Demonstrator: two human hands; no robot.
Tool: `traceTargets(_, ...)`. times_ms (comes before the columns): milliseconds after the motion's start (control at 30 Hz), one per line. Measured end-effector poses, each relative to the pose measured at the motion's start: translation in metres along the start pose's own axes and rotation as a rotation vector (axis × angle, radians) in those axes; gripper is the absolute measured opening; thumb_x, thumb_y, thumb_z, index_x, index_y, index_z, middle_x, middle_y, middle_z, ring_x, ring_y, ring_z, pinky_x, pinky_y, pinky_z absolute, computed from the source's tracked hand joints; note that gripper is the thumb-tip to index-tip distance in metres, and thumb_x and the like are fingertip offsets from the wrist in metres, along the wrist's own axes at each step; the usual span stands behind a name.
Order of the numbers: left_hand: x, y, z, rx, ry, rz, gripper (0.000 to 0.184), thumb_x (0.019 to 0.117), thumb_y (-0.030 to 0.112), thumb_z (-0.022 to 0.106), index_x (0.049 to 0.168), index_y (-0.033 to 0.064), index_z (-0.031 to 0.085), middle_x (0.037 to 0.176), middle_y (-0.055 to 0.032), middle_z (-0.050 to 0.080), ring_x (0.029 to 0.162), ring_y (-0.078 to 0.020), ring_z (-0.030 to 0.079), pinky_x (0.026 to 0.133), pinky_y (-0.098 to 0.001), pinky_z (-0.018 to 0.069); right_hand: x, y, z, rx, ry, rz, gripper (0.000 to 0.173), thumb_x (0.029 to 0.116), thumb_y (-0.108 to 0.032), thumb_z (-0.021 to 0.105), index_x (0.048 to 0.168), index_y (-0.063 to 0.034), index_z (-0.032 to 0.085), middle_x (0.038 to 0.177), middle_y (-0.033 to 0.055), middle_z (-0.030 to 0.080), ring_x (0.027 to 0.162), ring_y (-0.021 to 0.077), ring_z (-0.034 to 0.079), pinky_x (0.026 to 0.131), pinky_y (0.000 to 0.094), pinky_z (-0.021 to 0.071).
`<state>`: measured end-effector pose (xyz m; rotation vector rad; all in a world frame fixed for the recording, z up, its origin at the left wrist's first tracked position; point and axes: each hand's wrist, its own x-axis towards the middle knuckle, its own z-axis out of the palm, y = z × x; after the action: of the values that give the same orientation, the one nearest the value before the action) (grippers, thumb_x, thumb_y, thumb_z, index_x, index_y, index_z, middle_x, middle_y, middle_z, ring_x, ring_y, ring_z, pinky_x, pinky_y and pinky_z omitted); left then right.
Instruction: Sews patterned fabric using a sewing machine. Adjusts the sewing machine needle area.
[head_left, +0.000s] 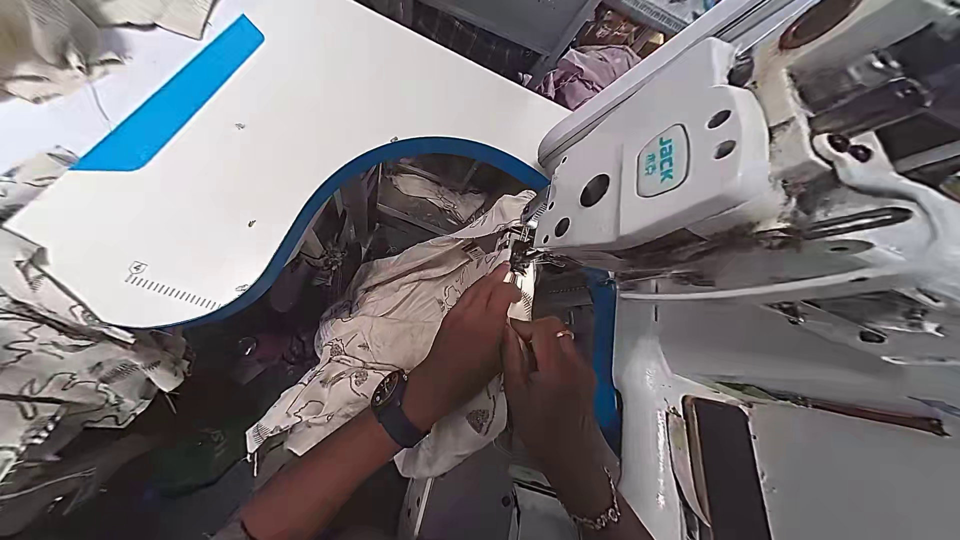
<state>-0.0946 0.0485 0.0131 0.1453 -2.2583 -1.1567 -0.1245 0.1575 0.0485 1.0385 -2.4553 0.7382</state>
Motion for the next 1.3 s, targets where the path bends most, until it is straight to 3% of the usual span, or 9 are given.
traceTargets(167, -0.002, 0.009, -0.017, -0.104, -0.060, -0.156, 0.031, 0.1017, 0.017, 0.053, 0.121, -0.0055, 0.063, 0.103, -0.0161, 0.067, 0.100, -0.0302, 0.065, 0.090, -0.0472, 0.0529, -0.024, -0.006, -0.029, -0.157, -0.007, 0.042, 0.021, 0.0914, -0.013, 0.061, 0.085, 0.0032, 0.074, 0.069, 0.0149, 0.069, 0.058, 0.0262, 0.068, 0.050, 0.0389, 0.0512)
traceTargets(267, -0.036, 0.038, -0.061, -0.212, -0.396, -0.375, 0.059, 0.0976, 0.036, 0.066, 0.140, -0.0016, 0.052, 0.080, -0.0056, 0.064, 0.068, -0.0170, 0.059, 0.069, -0.0365, 0.0505, -0.089, -0.005, -0.053, 0.036, 0.014, 0.237, 0.020, 0.0855, -0.018, 0.068, 0.078, 0.0002, 0.071, 0.062, 0.0050, 0.063, 0.052, 0.0052, 0.056, 0.051, 0.0186, 0.0456)
traceTargets(467, -0.065, 0.058, -0.081, -0.207, -0.460, -0.367, 0.037, 0.1009, 0.021, 0.059, 0.133, 0.0037, 0.063, 0.091, -0.0123, 0.073, 0.080, -0.0232, 0.070, 0.074, -0.0440, 0.0557, -0.058, 0.007, -0.118, -0.285, -0.096, -0.073, 0.028, 0.0910, -0.021, 0.060, 0.074, -0.0001, 0.069, 0.063, 0.0127, 0.063, 0.050, 0.0202, 0.060, 0.043, 0.0307, 0.0433)
traceTargets(700, -0.076, 0.036, -0.054, 0.002, -0.214, -0.099, 0.023, 0.0933, 0.017, 0.056, 0.100, 0.0044, 0.074, 0.055, -0.0093, 0.058, 0.047, -0.0281, 0.060, 0.046, -0.0458, 0.0457, -0.078, -0.082, -0.075, -0.233, -0.476, 0.044, 0.016, 0.0821, -0.013, 0.068, 0.076, 0.0015, 0.069, 0.060, 0.0121, 0.060, 0.047, 0.0254, 0.062, 0.041, 0.0372, 0.0468)
traceTargets(833, -0.065, 0.032, -0.063, -0.172, -0.363, -0.175, 0.038, 0.0908, 0.023, 0.071, 0.123, 0.0014, 0.071, 0.069, -0.0128, 0.068, 0.058, -0.0294, 0.066, 0.058, -0.0488, 0.0525, -0.054, -0.083, -0.104, -0.333, -0.569, 0.022, 0.021, 0.0869, -0.016, 0.068, 0.072, -0.0015, 0.068, 0.057, 0.0108, 0.059, 0.050, 0.0259, 0.063, 0.042, 0.0377, 0.0470)
traceTargets(1000, -0.079, 0.038, -0.057, -0.019, -0.230, -0.126, 0.037, 0.0814, 0.018, 0.070, 0.115, 0.0017, 0.074, 0.048, -0.0082, 0.053, 0.040, -0.0288, 0.057, 0.040, -0.0454, 0.0460, -0.049, -0.075, -0.091, -0.331, -0.717, -0.014, 0.017, 0.0924, -0.012, 0.065, 0.084, 0.0017, 0.072, 0.068, 0.0145, 0.068, 0.065, 0.0325, 0.071, 0.079, 0.0570, 0.0547)
traceTargets(1100, -0.082, 0.039, -0.052, 0.028, -0.231, -0.069, 0.032, 0.0795, 0.019, 0.070, 0.108, 0.0035, 0.074, 0.046, -0.0043, 0.049, 0.037, -0.0248, 0.053, 0.037, -0.0407, 0.0429, -0.042, -0.078, -0.086, -0.457, -0.586, -0.099, 0.015, 0.0887, -0.011, 0.065, 0.077, -0.0034, 0.069, 0.056, 0.0092, 0.060, 0.051, 0.0253, 0.064, 0.047, 0.0368, 0.0496)
traceTargets(1200, -0.068, 0.032, -0.055, -0.023, -0.284, -0.051, 0.019, 0.0789, 0.014, 0.072, 0.096, 0.0037, 0.071, 0.050, -0.0067, 0.052, 0.042, -0.0265, 0.057, 0.041, -0.0424, 0.0451, -0.034, -0.077, -0.073, -0.559, -0.537, -0.160, 0.006, 0.0822, -0.005, 0.067, 0.077, -0.0033, 0.069, 0.054, 0.0077, 0.056, 0.046, 0.0232, 0.061, 0.039, 0.0337, 0.0443)
traceTargets(1300, -0.051, 0.021, -0.060, -0.206, -0.428, -0.108, 0.029, 0.0891, 0.010, 0.068, 0.115, -0.0024, 0.071, 0.064, -0.0168, 0.064, 0.058, -0.0355, 0.065, 0.055, -0.0526, 0.0497, -0.025, -0.069, -0.063, -0.585, -0.489, -0.145, 0.003, 0.0792, -0.002, 0.067, 0.076, -0.0032, 0.068, 0.053, 0.0077, 0.056, 0.044, 0.0256, 0.061, 0.037, 0.0363, 0.0432)
